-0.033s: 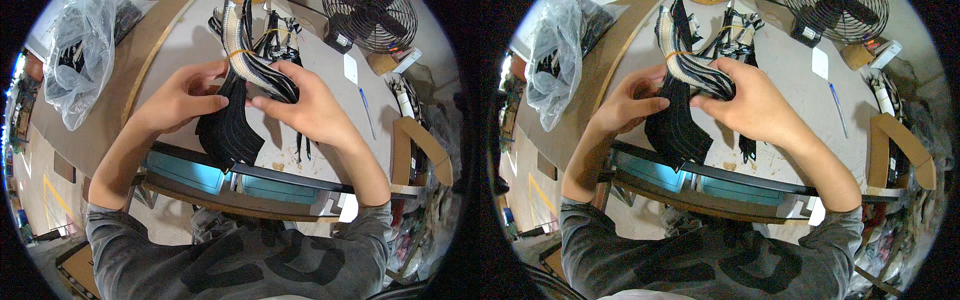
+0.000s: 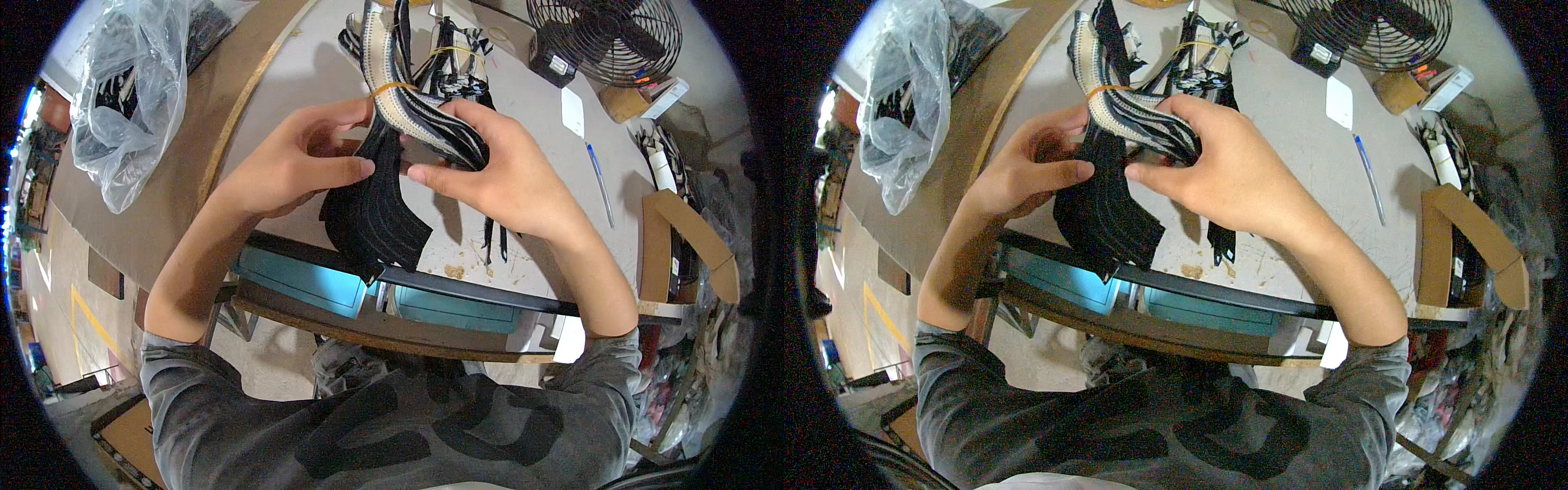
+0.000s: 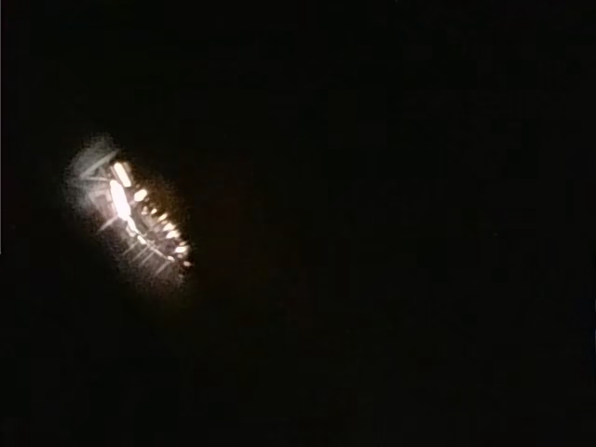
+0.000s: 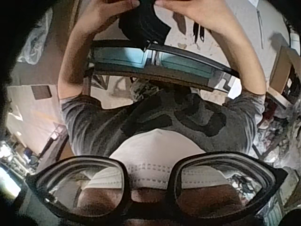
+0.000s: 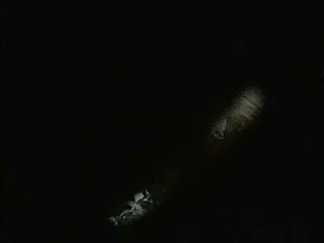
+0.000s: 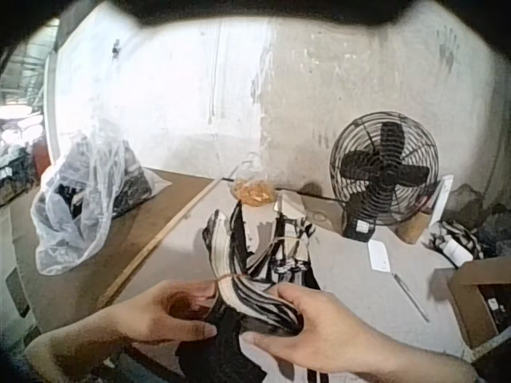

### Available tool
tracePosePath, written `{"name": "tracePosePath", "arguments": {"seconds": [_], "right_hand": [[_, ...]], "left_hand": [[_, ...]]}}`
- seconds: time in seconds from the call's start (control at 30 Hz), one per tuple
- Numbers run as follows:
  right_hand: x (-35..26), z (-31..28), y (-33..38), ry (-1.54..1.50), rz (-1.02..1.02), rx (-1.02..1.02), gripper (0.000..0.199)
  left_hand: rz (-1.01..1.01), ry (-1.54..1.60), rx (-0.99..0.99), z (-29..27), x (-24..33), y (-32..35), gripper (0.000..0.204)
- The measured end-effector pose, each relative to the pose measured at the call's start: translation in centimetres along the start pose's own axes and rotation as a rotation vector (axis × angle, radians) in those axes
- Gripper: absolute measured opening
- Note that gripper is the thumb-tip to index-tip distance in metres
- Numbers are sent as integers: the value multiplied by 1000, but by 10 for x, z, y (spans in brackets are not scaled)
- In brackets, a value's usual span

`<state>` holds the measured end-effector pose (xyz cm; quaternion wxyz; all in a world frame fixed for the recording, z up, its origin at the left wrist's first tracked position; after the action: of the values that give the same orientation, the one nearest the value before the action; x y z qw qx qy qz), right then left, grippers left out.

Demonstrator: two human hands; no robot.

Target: The person unpacks a plastic bag of zippers on a cluttered table, removes a rubber band, and separates the zippers into individual pieces. They then lay the zippers out on the table in a row.

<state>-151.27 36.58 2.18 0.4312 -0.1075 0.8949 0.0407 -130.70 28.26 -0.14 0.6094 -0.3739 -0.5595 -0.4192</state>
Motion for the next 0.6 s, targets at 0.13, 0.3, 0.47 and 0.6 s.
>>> {"name": "tracePosePath", "arguments": {"seconds": [0.13,0.3,0.47,0.6], "right_hand": [[-7,-4,-2,-14,22,13,28],[-6,-1,-2,-120,6,31,32],[-7,7,-3,-317,-32,-64,39],[2,9,-4,-295,-33,20,28]], "left_hand": [[77,95,-49,4,-7,1,55],[30,74,-34,1,-4,-3,51],[31,50,8,-1,-14,-6,47],[39,65,38,0,-18,-8,47]]}}
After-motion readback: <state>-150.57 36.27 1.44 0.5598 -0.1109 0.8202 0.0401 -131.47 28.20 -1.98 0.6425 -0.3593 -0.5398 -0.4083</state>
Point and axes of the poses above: each hand's wrist, its own y-axis away from the middle knuckle, its own z-axis out of the palm, x = y × z, the point moved 3 cm from there along -y, towards the middle knuckle, and after that the axes turned 7 degrees about -x, right-handed, at the moved point
